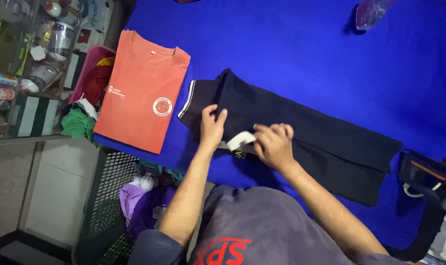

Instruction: Ironing and folding clothes on a flat work surface in a laundry shop.

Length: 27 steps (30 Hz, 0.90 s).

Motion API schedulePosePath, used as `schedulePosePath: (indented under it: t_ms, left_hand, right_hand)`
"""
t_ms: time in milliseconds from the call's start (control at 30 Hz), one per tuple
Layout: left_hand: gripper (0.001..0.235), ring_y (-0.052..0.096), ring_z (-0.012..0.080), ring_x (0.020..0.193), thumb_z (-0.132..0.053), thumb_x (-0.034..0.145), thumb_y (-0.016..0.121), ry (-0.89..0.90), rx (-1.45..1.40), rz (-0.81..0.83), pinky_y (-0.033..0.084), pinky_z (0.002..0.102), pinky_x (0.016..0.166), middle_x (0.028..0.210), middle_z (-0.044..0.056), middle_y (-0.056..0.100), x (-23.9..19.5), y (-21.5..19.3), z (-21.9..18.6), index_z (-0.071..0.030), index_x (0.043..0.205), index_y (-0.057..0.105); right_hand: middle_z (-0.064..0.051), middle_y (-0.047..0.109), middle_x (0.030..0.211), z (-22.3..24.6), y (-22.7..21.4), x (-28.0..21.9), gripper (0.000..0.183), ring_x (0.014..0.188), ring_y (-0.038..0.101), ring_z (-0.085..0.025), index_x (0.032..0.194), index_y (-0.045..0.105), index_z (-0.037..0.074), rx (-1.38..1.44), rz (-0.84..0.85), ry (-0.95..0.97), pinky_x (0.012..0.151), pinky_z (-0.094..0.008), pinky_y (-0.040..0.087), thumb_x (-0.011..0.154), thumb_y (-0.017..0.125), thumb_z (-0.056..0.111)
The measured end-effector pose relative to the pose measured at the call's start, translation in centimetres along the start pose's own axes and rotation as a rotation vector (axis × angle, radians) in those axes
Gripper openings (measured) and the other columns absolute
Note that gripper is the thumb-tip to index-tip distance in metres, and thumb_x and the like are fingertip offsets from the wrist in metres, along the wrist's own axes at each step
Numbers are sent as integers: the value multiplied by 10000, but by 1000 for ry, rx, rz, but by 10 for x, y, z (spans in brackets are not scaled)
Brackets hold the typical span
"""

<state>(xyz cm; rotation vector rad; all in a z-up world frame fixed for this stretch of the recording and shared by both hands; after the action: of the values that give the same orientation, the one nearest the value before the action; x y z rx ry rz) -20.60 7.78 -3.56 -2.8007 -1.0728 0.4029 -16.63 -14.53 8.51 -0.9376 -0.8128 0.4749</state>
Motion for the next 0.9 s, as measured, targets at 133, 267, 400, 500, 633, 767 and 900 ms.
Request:
schedulePosePath:
  t_ms: [133, 267, 400, 500, 633, 767, 900]
  left_hand:
    - [634, 696, 303, 1023, -390, 863, 776, -122, 277, 106, 547, 421, 879, 1129, 181, 680, -9, -28, 2, -60, 1344, 529]
    - [604, 687, 347, 1040, -484, 871, 753, -185, 777, 242, 539, 470, 885, 1082, 147, 719, -12, -33, -20, -137, 1339, 593]
    - [522, 694, 329, 1038, -516, 838, 747, 113, 818, 43, 526, 477, 867, 1050, 93, 732, 11, -17, -55, -147, 1205, 701]
    - [519, 689, 348, 1029, -586, 881, 686, 196, 804, -39, 508, 499, 886, 1046, 110, 743, 41, 4, -67, -143, 1142, 756]
    - [576, 686, 363, 1037, -675, 871, 654, 118, 881, -4, 496, 507, 923, 1047, 150, 757, 76, 25, -94, -136, 1015, 799]
    - [523, 689, 351, 1033, -627, 933, 576, -147, 763, 112, 514, 491, 884, 1035, 138, 764, 104, 33, -53, -163, 1038, 792]
    - [304, 753, 278, 928, -395, 908, 644, -49, 415, -45, 572, 415, 811, 974, 66, 793, 117, 31, -11, -175, 1080, 766]
  right_hand:
    - [-7, 738, 1127, 6, 9, -14, 171, 945, 609, -226, 907, 743, 139, 137, 173, -115, 937, -443, 401, 811, 758, 281]
    - [-5, 749, 989, -6, 24, -20, 187, 869, 629, -222, 897, 753, 131, 289, 300, -84, 838, -412, 442, 890, 751, 317]
    - [-14, 742, 967, -29, 30, 3, 139, 878, 641, -245, 923, 752, 119, 251, 201, 120, 802, -405, 458, 933, 729, 255]
    - [-39, 735, 1058, -42, 34, 17, 152, 920, 635, -268, 994, 749, 100, 188, 126, 182, 826, -412, 463, 945, 715, 241]
    - [-60, 713, 1127, -64, 55, 11, 200, 973, 635, -286, 1065, 743, 87, 167, 134, 227, 864, -419, 470, 955, 708, 251]
    - [-74, 684, 1154, -75, 66, 5, 237, 1049, 642, -295, 1082, 739, 89, 222, 190, 282, 898, -434, 470, 950, 705, 283]
    - [-103, 660, 1178, -76, 62, 6, 293, 1085, 625, -316, 1085, 733, 74, 240, 182, 253, 915, -446, 459, 920, 711, 315]
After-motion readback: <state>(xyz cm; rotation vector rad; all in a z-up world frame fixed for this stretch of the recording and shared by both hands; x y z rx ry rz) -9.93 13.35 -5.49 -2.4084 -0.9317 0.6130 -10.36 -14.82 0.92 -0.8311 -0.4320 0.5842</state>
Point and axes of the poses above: each hand's wrist, its own x-axis towards the middle knuckle, its own y-axis out of the palm, z = x × y, the point moved 3 cm from there along x, towards the middle knuckle
